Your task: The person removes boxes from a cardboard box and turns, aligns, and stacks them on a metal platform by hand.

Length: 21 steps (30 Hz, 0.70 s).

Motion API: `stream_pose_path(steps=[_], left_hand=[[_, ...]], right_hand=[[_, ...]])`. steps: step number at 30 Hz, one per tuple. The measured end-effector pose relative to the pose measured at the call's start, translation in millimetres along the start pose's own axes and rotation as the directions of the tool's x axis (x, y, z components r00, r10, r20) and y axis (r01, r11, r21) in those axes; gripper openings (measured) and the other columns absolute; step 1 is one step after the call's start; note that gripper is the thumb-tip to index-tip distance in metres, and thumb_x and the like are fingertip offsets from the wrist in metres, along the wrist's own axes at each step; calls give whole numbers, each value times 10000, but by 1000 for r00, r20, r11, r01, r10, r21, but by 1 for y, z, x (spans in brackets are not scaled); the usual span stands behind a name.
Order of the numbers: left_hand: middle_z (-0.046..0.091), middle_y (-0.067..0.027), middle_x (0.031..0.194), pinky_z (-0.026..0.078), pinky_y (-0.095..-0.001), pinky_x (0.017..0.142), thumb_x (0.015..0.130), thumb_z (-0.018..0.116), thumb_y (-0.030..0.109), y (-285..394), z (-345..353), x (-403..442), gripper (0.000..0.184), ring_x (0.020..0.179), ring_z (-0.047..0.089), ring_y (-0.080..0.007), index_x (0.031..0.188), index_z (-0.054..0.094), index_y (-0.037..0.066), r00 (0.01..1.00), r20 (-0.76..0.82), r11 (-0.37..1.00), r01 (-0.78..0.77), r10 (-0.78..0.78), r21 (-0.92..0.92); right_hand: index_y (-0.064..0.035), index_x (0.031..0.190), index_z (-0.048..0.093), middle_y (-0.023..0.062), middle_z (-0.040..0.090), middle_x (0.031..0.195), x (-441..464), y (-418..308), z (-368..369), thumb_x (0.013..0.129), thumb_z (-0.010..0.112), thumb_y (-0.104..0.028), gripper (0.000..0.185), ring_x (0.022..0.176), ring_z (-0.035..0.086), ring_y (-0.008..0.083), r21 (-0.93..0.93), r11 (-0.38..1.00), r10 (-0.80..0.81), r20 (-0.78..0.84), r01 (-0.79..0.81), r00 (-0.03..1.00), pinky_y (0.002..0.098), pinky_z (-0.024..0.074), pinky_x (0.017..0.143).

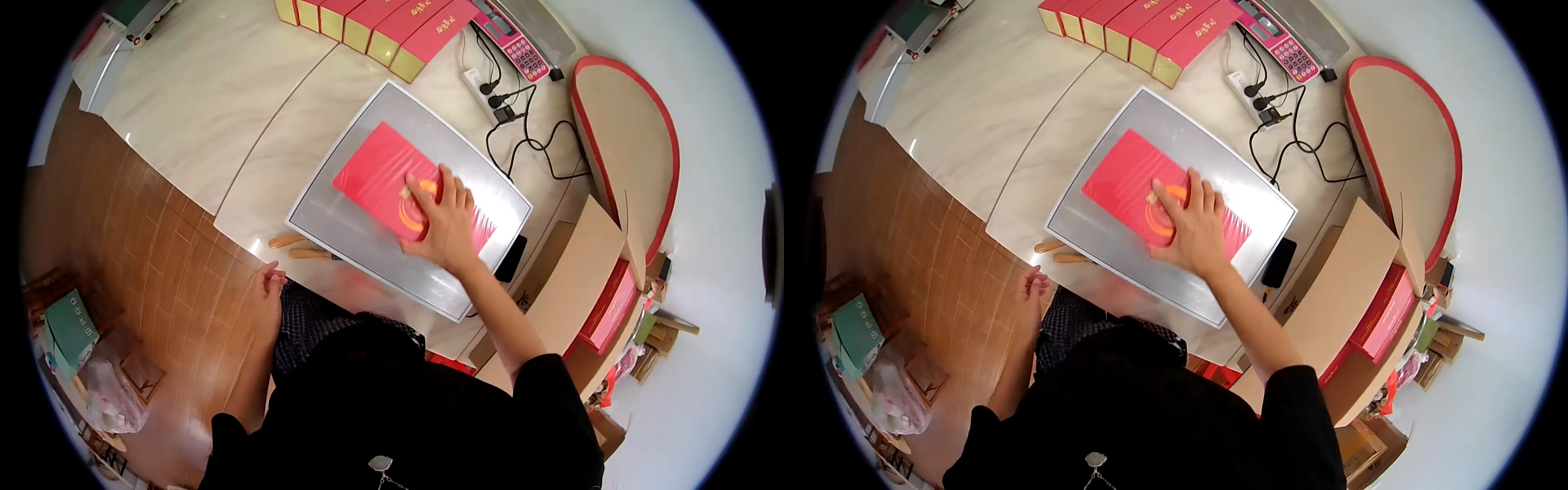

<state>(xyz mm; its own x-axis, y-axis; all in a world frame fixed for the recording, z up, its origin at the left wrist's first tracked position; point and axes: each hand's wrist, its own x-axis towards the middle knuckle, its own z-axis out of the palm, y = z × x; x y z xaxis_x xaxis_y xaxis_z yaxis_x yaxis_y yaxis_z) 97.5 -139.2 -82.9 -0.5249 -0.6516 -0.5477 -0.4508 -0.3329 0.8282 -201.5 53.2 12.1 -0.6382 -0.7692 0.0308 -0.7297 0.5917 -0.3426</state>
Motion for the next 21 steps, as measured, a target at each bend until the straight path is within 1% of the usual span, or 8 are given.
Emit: stream_pose_path(steps=[2,5,8,10,13,14,18,21], left_hand=[[564,-65,1026,453,-255,847,983,439,99,6,3,-2,265,906,534,-129,1227,526,43,1000,13,1000,10,-10,22],[569,-70,1024,455,-259,846,982,444,107,12,2,-3,262,915,538,-128,1221,528,38,1000,4,1000,-8,8,-20],[594,-35,1023,431,-251,806,990,441,152,12,-4,-5,267,911,556,-115,1221,541,64,994,6,994,-106,106,36],[594,-29,1020,429,-255,799,990,444,161,16,-5,-12,261,907,555,-114,1209,548,64,996,4,996,-84,84,28],[596,-28,1017,430,-257,800,990,446,168,13,-12,-17,253,906,554,-115,1194,553,64,992,53,992,-117,115,42],[603,-57,993,443,-264,815,988,457,151,15,-14,-21,247,893,565,-132,1183,559,39,993,43,993,-116,114,31],[607,-59,990,444,-263,807,985,456,144,6,-25,-21,242,888,568,-132,1176,568,47,987,36,987,-156,157,-22],[611,-56,986,444,-255,796,981,458,139,12,-26,-20,238,877,572,-128,1171,574,54,990,27,990,-138,138,-24]], right_hand=[[-286,1391,444,266,318,1382,17,12,-2,504,775,-444,960,1224,345,446,-12,1000,-28,-37,28,999,563,270,1019],[-293,1391,445,262,326,1376,42,32,-3,519,771,-445,943,1221,352,443,-30,998,-63,-76,61,995,547,269,1026],[-288,1387,451,260,335,1370,58,47,-1,535,769,-457,925,1223,352,440,-51,996,-77,-125,71,989,527,271,1031],[-287,1385,454,263,343,1357,59,48,-3,548,764,-468,911,1214,357,437,-77,994,-88,-150,77,985,521,276,1027],[-289,1392,445,260,347,1354,47,46,0,554,760,-464,912,1212,361,438,-93,994,-73,-197,56,978,532,275,1026],[-289,1392,445,260,347,1354,40,45,1,554,760,-464,912,1212,361,438,-97,993,-82,-213,63,974,532,275,1026],[-289,1405,430,256,332,1370,-24,30,-3,547,764,-441,933,1228,351,443,-88,996,6,-138,-19,990,545,277,1021],[-285,1403,434,257,309,1387,-78,10,-8,518,783,-409,959,1238,342,449,-81,991,99,-75,-105,992,547,281,1023]])
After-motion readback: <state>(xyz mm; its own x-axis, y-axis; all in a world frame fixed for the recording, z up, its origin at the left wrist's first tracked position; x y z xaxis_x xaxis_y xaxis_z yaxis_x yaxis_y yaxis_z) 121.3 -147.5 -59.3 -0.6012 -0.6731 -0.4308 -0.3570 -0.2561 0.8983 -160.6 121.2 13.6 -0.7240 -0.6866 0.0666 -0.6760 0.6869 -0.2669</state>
